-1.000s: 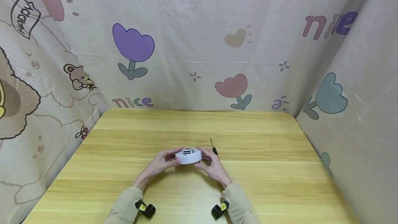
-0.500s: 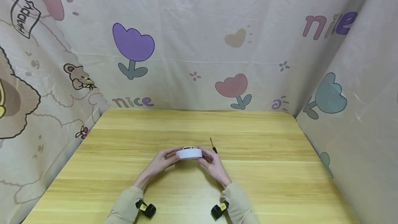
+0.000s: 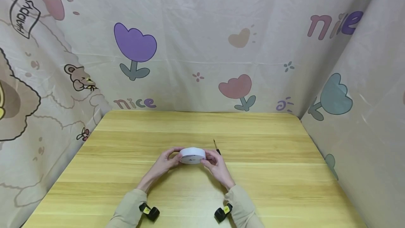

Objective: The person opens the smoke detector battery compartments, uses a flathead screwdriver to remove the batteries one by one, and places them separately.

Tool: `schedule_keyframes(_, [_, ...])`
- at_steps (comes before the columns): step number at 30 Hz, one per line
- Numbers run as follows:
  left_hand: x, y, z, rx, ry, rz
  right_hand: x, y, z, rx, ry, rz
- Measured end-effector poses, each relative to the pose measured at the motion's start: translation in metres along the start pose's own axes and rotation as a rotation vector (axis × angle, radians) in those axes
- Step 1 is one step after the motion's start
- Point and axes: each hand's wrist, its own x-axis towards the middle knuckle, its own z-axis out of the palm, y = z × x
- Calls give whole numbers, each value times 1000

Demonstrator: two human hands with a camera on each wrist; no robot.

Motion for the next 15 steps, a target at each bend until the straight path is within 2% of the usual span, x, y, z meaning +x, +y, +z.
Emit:
schedule_keyframes(4, [1,1,2,-8,23,-8,0,2,-1,-6,-2,-1])
schedule_keyframes(9, [0,2,3,-16,38,-4,0,2,0,-28,34,-1])
schedule_keyframes(15, [0,1,4,12,70,39,0,2,3,-5,57,-39])
